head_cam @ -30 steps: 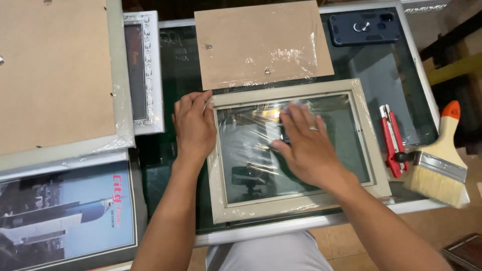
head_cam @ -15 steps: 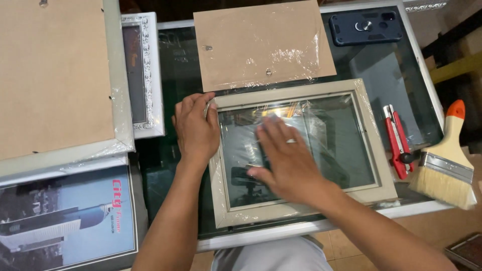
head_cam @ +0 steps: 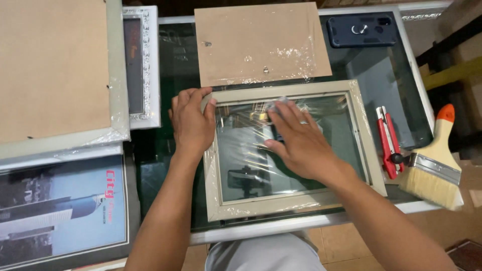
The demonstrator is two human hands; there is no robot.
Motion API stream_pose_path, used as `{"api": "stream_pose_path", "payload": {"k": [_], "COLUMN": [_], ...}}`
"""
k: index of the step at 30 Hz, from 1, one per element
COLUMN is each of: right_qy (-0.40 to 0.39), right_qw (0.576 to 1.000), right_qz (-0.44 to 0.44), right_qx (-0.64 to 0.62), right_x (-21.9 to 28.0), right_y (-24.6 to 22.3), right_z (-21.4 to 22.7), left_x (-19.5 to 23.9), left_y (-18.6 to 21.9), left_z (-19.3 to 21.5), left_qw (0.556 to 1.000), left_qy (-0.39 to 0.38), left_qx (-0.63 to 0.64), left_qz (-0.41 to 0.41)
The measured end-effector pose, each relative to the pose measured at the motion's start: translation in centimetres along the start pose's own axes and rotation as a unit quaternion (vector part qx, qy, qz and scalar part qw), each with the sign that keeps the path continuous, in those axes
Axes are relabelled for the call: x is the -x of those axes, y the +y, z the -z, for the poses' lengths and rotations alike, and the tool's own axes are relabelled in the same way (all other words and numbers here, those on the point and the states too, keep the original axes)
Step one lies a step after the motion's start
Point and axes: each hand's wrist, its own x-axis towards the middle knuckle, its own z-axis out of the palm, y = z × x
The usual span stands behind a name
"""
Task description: Cleaning the glass panel of a picture frame using a brush and a cleaning cloth.
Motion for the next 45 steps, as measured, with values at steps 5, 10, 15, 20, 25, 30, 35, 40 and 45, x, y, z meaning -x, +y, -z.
{"api": "stream_pose_path", "payload": {"k": [5,10,15,20,25,30,35,40,45], "right_qy": [0.006,0.022,0.043,0.019,-0.016,0.022,0.027,0.023,-0.051], "right_qw": [0.993,0.980,0.990,0.998,0.995,0.995,0.980,0.972,0.981], "right_qz": [-0.120,-0.195,-0.132,0.024,0.050,-0.093,-0.198,-0.234,-0.186], "right_qx": [0.014,0.006,0.024,-0.051,-0.090,-0.014,0.005,-0.013,0.001], "right_x": [3.1,3.5,1.6,-2.0,-2.0,1.4,2.6,3.0,6.2], "right_y": [5.1,5.3,-1.6,-7.4,-5.7,0.4,5.2,5.4,3.4], "right_z": [0.8,0.0,0.7,-1.8,-0.8,0.7,0.9,1.2,2.9], "left_x": [0.0,-0.1,-0.1,0.0,-0.1,-0.1,-0.1,0.2,0.2], "left_y": [0.3,0.3,0.2,0.2,-0.4,-0.2,0.2,0.4,0.5], "left_z": [0.4,0.4,0.3,0.3,-0.1,0.1,0.5,0.1,-0.1], "left_qw": [1.000,1.000,1.000,1.000,1.000,1.000,1.000,1.000,1.000], "left_qy": [-0.006,-0.013,-0.003,-0.002,-0.005,-0.014,-0.021,-0.016,0.001], "left_qx": [0.009,0.019,0.011,0.013,0.009,0.020,0.017,0.011,-0.002], "left_qz": [0.004,0.000,0.002,-0.002,0.002,0.004,0.013,0.016,0.025]}}
